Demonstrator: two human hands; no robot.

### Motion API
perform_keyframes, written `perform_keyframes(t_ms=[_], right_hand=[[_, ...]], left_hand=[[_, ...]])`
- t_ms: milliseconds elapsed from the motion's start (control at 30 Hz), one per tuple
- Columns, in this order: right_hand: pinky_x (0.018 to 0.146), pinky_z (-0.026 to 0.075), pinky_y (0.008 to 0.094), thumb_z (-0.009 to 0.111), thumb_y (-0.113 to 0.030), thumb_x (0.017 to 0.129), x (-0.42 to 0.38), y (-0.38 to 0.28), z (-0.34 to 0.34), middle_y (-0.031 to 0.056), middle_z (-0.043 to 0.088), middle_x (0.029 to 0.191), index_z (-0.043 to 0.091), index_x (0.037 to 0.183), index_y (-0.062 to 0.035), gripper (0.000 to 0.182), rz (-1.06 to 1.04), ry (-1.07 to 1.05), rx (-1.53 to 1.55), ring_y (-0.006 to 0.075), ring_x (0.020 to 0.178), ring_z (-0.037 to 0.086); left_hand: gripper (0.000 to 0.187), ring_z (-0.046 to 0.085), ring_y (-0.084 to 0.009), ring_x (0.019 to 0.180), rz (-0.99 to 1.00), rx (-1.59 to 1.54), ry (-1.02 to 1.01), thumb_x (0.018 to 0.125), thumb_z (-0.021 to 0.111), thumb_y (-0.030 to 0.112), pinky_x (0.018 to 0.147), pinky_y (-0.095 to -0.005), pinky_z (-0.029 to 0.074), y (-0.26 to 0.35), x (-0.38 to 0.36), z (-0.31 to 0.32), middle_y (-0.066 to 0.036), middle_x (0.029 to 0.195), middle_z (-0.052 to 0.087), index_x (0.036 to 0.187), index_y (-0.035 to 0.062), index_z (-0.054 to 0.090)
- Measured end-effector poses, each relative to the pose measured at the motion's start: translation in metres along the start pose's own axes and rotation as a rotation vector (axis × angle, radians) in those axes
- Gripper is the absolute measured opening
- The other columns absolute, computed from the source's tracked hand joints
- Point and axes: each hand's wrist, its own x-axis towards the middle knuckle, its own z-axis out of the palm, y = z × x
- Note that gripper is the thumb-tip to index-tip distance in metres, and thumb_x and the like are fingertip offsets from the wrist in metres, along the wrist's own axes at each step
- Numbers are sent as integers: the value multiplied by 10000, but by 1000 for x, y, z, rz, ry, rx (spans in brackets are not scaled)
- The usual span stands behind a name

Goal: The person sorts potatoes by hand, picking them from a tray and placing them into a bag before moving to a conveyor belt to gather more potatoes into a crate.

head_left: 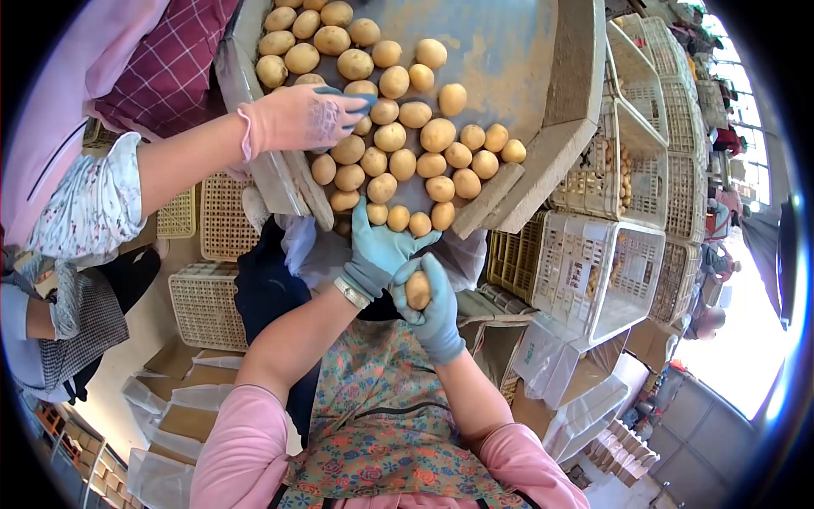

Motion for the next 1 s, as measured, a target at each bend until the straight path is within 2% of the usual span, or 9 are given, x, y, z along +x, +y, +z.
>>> perform_keyframes(t_ms=[67, 100, 167, 200, 233, 300, 333, 433, 1000], right_hand=[[348, 280, 195, 334, -512, 1133, 7, 5, -17, 94, 598, 676, 632, 1017, -27, 581, 130, -103, 330, 79, 403, 378], [348, 280, 195, 334, -512, 1133, 7, 5, -18, 94, 598, 676, 632, 1017, -27, 581, 131, -103, 330, 79, 403, 378], [325, 286, 216, 357, -503, 1133, 7, 5, -20, 124, 603, 657, 652, 1067, -10, 578, 155, -577, 738, 121, 353, 344], [393, 406, 225, 368, -533, 1122, 5, 3, -20, 160, 675, 818, 639, 1227, -13, 596, 171, -652, 724, 156, 459, 492], [393, 406, 225, 368, -533, 1122, 2, 4, -18, 160, 675, 818, 639, 1227, -13, 596, 170, -650, 726, 156, 459, 492], [523, 501, 241, 406, -531, 1113, -6, 0, -10, 171, 692, 1062, 565, 1385, -35, 588, 176, -15, 448, 189, 685, 622], [621, 529, 254, 471, -518, 1095, -4, 3, -26, 175, 643, 1278, 496, 1460, -55, 590, 123, -285, 462, 214, 890, 655], [606, 517, 252, 523, -479, 1084, -6, 8, -43, 181, 638, 1293, 485, 1466, -58, 569, 90, -476, 574, 224, 887, 660], [587, 406, 160, 694, 66, 919, -15, -7, -25, 79, 583, 1189, 512, 1331, -110, 484, 72, -274, 322, 92, 754, 515]], left_hand=[[818, 323, -438, 1513, -45, -73, -42, 1016, 408, 694, 1169, -746, 321, 0, 1, -1, -143, 1669, 302, 1617, 154, 282], [818, 323, -438, 1513, -44, -74, -41, 1016, 408, 694, 1169, -746, 321, 0, 1, -4, -143, 1669, 302, 1617, 154, 282], [834, 313, -445, 1518, -16, -5, -8, 1013, 397, 701, 1179, -739, 310, 0, 3, -8, -150, 1678, 291, 1625, 149, 272], [834, 313, -445, 1518, -14, -4, -8, 1013, 397, 701, 1179, -739, 310, 1, 3, -10, -150, 1678, 291, 1625, 149, 272], [855, 305, -450, 1521, -27, -37, -29, 1010, 388, 709, 1191, -733, 295, 1, 3, -12, -151, 1686, 282, 1632, 136, 259], [877, 297, -456, 1525, -54, -72, -60, 1007, 379, 716, 1203, -726, 280, 0, 6, -15, -152, 1693, 273, 1640, 123, 245], [889, 260, -451, 1541, -71, -110, -73, 997, 407, 716, 1207, -746, 240, 2, 8, -19, -148, 1701, 243, 1644, 133, 226], [934, 219, -459, 1554, -43, -50, -24, 981, 436, 730, 1223, -752, 192, 1, 4, -25, -140, 1713, 207, 1650, 125, 192], [874, 328, -434, 1516, -22, 21, -36, 1008, 407, 696, 1204, -711, 302, 0, 4, -1, -164, 1670, 293, 1631, 105, 247]])
